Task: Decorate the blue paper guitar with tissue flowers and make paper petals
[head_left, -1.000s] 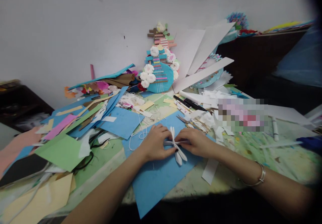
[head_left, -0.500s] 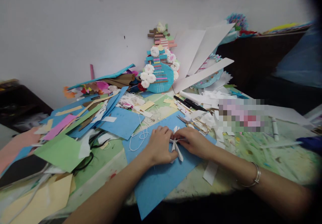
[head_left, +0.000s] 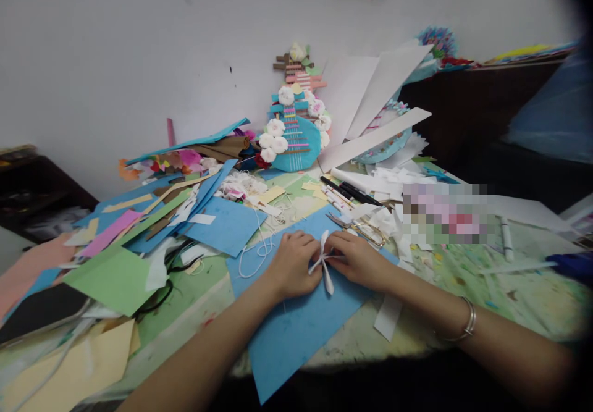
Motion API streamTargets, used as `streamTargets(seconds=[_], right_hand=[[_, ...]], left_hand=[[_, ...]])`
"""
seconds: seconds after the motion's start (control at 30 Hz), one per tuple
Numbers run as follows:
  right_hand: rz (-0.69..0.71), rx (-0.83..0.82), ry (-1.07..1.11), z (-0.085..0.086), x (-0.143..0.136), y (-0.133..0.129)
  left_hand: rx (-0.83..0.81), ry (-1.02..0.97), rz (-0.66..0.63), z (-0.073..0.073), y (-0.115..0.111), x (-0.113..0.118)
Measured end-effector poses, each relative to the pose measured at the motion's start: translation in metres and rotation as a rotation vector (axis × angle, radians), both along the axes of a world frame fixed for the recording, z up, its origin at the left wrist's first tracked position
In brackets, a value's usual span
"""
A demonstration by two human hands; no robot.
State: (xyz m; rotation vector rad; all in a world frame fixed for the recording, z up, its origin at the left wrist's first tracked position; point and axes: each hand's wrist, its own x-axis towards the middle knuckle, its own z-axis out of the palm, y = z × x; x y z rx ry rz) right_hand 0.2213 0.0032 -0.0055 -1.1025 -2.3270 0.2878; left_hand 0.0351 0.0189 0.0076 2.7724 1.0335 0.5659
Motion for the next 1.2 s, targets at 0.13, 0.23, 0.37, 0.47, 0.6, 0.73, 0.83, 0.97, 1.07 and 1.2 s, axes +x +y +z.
streamTargets(seconds=[0.13, 0.23, 0.37, 0.47, 0.6, 0.73, 0.83, 0.97, 1.07, 1.2], right_hand=[[0.018, 0.009, -0.041, 0.002, -0.001, -0.001], [0.035, 0.014, -0.060, 0.003, -0.001, -0.003], [0.023, 0.023, -0.066, 0.004, -0.001, -0.004], [0.008, 0.031, -0.044, 0.003, -0.001, -0.003], [0.117, 0.025, -0.044, 0.004, 0.000, -0.002], [0.171, -0.004, -0.033, 0.010, 0.000, -0.005], [0.142, -0.020, -0.068, 0.015, -0.001, -0.009], [0.071, -0.019, -0.128, 0.013, -0.006, -0.011], [0.004, 0.011, -0.168, 0.007, -0.009, -0.009], [-0.019, 0.086, -0.220, 0.000, -0.011, -0.006]], left_hand=[[-0.010, -0.013, -0.035, 0.000, 0.002, -0.002], [-0.023, -0.027, -0.065, 0.000, 0.003, -0.004], [0.015, -0.101, -0.134, 0.000, 0.005, -0.005], [0.021, -0.153, -0.194, -0.002, 0.006, -0.007], [-0.015, -0.160, -0.295, -0.003, 0.007, -0.007], [0.010, -0.077, -0.302, -0.001, 0.006, -0.007], [0.055, -0.015, -0.255, 0.000, 0.006, -0.008], [0.070, 0.011, -0.234, 0.001, 0.006, -0.009], [0.082, 0.014, -0.221, 0.002, 0.006, -0.009], [0.085, 0.023, -0.201, 0.002, 0.007, -0.008]])
